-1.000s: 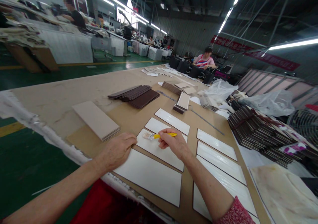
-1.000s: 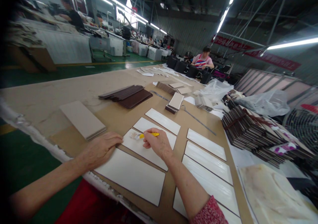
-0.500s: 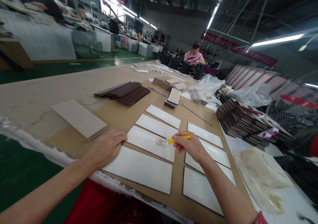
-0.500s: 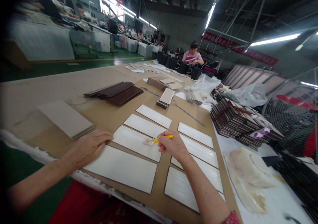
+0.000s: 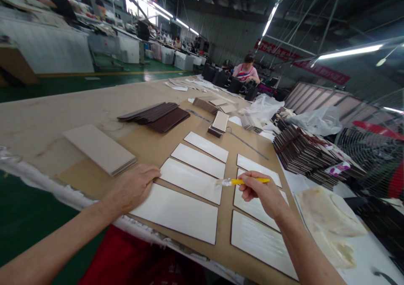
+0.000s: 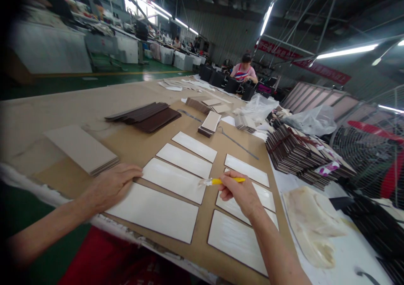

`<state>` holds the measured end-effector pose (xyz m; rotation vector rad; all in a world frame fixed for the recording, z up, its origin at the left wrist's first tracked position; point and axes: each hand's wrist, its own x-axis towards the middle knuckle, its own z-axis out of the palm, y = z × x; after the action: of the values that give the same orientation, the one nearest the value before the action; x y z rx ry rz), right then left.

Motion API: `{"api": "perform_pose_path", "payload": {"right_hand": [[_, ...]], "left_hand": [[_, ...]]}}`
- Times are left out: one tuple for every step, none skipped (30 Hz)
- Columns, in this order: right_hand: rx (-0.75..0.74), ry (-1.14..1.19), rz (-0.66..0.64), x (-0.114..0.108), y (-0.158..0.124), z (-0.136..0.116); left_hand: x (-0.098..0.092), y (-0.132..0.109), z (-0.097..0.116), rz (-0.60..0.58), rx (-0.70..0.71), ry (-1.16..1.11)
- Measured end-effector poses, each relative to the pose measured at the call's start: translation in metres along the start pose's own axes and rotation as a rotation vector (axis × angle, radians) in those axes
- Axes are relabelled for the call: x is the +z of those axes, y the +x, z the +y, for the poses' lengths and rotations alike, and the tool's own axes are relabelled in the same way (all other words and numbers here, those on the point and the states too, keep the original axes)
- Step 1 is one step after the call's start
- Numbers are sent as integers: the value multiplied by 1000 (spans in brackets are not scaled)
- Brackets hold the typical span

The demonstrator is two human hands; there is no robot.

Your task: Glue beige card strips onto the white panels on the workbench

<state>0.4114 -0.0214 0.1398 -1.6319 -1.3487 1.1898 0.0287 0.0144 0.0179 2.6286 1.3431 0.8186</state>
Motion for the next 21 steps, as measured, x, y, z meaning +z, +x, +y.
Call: {"api": "perform_pose_path", "payload": {"right_hand": [[-30,37,1,7,1,-4],[-63,77,-6,15,3,-8],[-96,114,-25,26,6,-12],[-127,145,-54,38,9,-15],[-149,160,-89,52,13,-19],[-163,154,-126,65,17,-22],[-170,133,-162,79,22,-24],[-172,107,-191,92,27,-26],[-171,79,-212,104,32,-27],[-167,54,-228,114,36,-28],[-162,34,-241,124,40,-28],[-156,17,-249,131,43,-29],[-148,0,-256,137,46,-28],[-140,-21,-261,141,49,-28],[-131,-44,-266,143,51,-27],[-124,-64,-270,144,52,-26],[-116,-81,-273,143,53,-26],[-108,-95,-273,140,54,-25],[-99,-105,-272,137,55,-24],[-88,-115,-268,132,56,-23],[-73,-123,-263,127,55,-22]], "left_hand": [[-1,0,1,-3,-14,-16],[-1,0,2,-10,-31,-34],[-2,0,4,-18,-48,-53],[-3,0,4,-28,-63,-69],[-3,0,5,-38,-71,-80],[-3,0,5,-44,-75,-85],[-4,0,6,-49,-76,-85],[-4,0,6,-52,-77,-84],[-4,0,5,-55,-80,-85],[-4,-1,5,-58,-84,-88],[-4,-1,5,-59,-90,-90],[-4,-1,5,-60,-96,-93],[-3,-1,5,-60,-104,-94],[-3,-1,4,-59,-114,-94],[-3,-1,4,-58,-123,-94],[-3,-1,4,-56,-132,-92],[-3,-1,4,-54,-139,-90],[-2,-1,4,-53,-143,-88],[-2,-1,4,-52,-144,-88],[-2,-1,4,-53,-141,-88],[-2,-1,4,-53,-138,-87]]}}
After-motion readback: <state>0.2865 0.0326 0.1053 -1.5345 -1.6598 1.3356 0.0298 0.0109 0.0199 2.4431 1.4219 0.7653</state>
